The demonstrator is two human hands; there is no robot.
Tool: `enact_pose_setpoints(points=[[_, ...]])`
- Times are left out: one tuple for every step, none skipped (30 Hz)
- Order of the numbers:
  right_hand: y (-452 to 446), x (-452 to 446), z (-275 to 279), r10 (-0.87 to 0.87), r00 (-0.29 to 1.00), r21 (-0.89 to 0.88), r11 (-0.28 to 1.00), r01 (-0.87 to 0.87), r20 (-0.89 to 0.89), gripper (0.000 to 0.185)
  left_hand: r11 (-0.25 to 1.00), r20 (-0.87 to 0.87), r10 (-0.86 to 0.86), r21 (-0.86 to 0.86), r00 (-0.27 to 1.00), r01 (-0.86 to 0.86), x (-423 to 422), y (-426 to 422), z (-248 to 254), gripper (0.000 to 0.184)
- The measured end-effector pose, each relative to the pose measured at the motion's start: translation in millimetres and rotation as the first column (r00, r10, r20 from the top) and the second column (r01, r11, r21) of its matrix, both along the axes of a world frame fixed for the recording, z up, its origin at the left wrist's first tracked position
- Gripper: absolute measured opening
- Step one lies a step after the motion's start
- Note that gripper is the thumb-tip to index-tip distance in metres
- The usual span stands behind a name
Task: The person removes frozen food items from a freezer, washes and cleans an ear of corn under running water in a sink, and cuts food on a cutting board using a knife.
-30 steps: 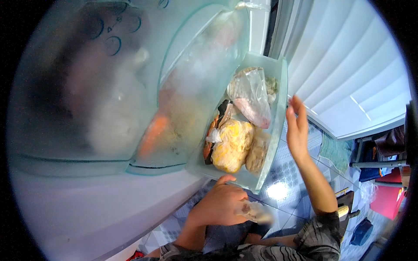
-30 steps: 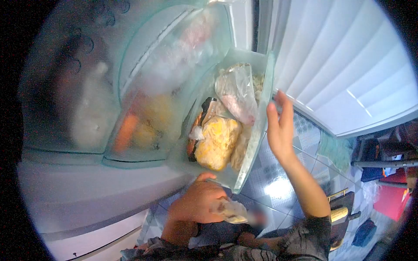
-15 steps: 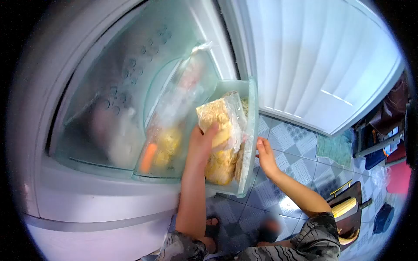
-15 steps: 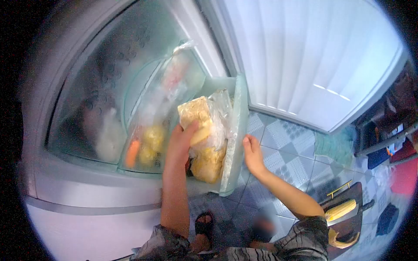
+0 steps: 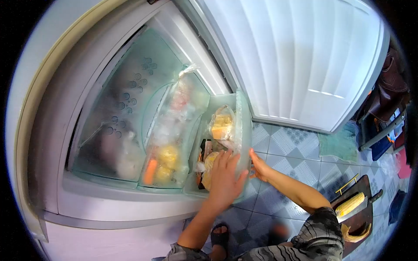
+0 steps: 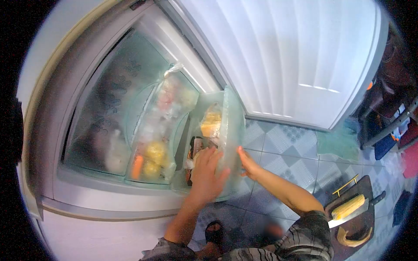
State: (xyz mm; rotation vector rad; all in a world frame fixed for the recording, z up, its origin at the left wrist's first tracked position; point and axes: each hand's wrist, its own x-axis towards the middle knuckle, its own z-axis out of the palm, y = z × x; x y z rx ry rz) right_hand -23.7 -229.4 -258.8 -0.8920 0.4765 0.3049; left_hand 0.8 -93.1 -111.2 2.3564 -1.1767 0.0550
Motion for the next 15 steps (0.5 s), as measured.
enact_pose_setpoints(points=[[3.3, 5.6, -2.9, 0.008, 1.000, 0.004, 1.000, -0.008, 0.003, 0.086, 1.000, 0.043, 0.003, 0.013, 0.999, -0.004, -4.1, 1.0, 4.9, 0.043], [8.4, 12.8, -8.6, -0.015, 1.000, -0.005, 1.000, 0.015, 0.011, 0.086, 1.000, 0.044, 0.011, 0.019, 0.999, -0.012, -6.2, 1.8, 10.3, 0.043], [15.2, 19.2, -15.1, -0.036, 0.999, -0.011, 0.999, 0.036, 0.018, 0.086, 1.000, 0.052, 0.016, 0.023, 0.999, -0.017, -8.3, 4.4, 15.2, 0.042], [20.5, 26.2, -21.7, -0.027, 0.999, 0.000, 1.000, 0.027, 0.017, 0.086, 0.999, 0.060, 0.019, 0.031, 0.998, -0.021, -9.4, 7.3, 19.0, 0.042], [25.4, 35.0, -27.7, -0.094, 0.995, 0.003, 0.996, 0.094, -0.042, 0.086, 0.999, 0.062, 0.028, 0.044, 0.998, -0.031, -9.3, 11.4, 22.2, 0.042], [28.5, 42.8, -21.5, -0.158, 0.983, -0.002, 0.987, 0.158, -0.098, 0.085, 0.998, 0.064, 0.008, 0.055, 0.998, -0.011, -8.1, 14.9, 24.9, 0.042], [30.2, 45.1, -15.7, -0.141, 0.985, 0.003, 0.990, 0.142, -0.096, 0.085, 0.998, 0.065, -0.008, 0.062, 0.998, 0.004, -7.0, 18.3, 25.8, 0.041], [29.5, 42.6, -9.9, -0.145, 0.985, 0.035, 0.988, 0.149, -0.097, 0.083, 0.998, 0.065, 0.007, 0.064, 0.998, -0.011, -6.3, 21.6, 24.8, 0.041], [27.9, 39.3, 3.8, -0.153, 0.983, 0.067, 0.985, 0.160, -0.097, 0.082, 0.996, 0.048, -0.011, 0.093, 0.999, 0.007, -6.1, 24.5, 23.0, 0.042], [25.1, 37.1, 12.9, -0.143, 0.985, 0.070, 0.986, 0.150, -0.094, 0.082, 0.992, 0.032, -0.031, 0.123, 0.999, 0.027, -5.1, 26.7, 21.1, 0.042], [21.9, 33.7, 19.3, -0.144, 0.980, 0.042, 0.988, 0.151, -0.139, 0.080, 0.991, 0.036, -0.023, 0.132, 0.999, 0.018, -6.0, 27.0, 18.7, 0.042], [18.5, 27.1, 26.2, -0.135, 0.977, 0.038, 0.989, 0.144, -0.167, 0.079, 0.987, 0.000, -0.051, 0.151, 0.999, 0.050, -9.1, 26.2, 15.2, 0.043], [15.1, 20.3, 33.0, -0.127, 0.972, 0.036, 0.990, 0.137, -0.195, 0.078, 0.983, -0.041, -0.073, 0.168, 0.997, 0.078, -12.3, 27.4, 11.8, 0.045], [5.7, 11.9, 40.8, -0.081, 0.982, 0.059, 0.994, 0.092, -0.172, 0.079, 0.982, -0.045, -0.055, 0.180, 0.997, 0.062, -13.3, 29.8, 8.1, 0.045], [3.2, 11.8, 38.6, -0.050, 0.985, 0.072, 0.995, 0.063, -0.163, 0.079, 0.975, 0.000, -0.084, 0.205, 0.996, 0.083, -13.9, 31.5, 4.4, 0.045]])
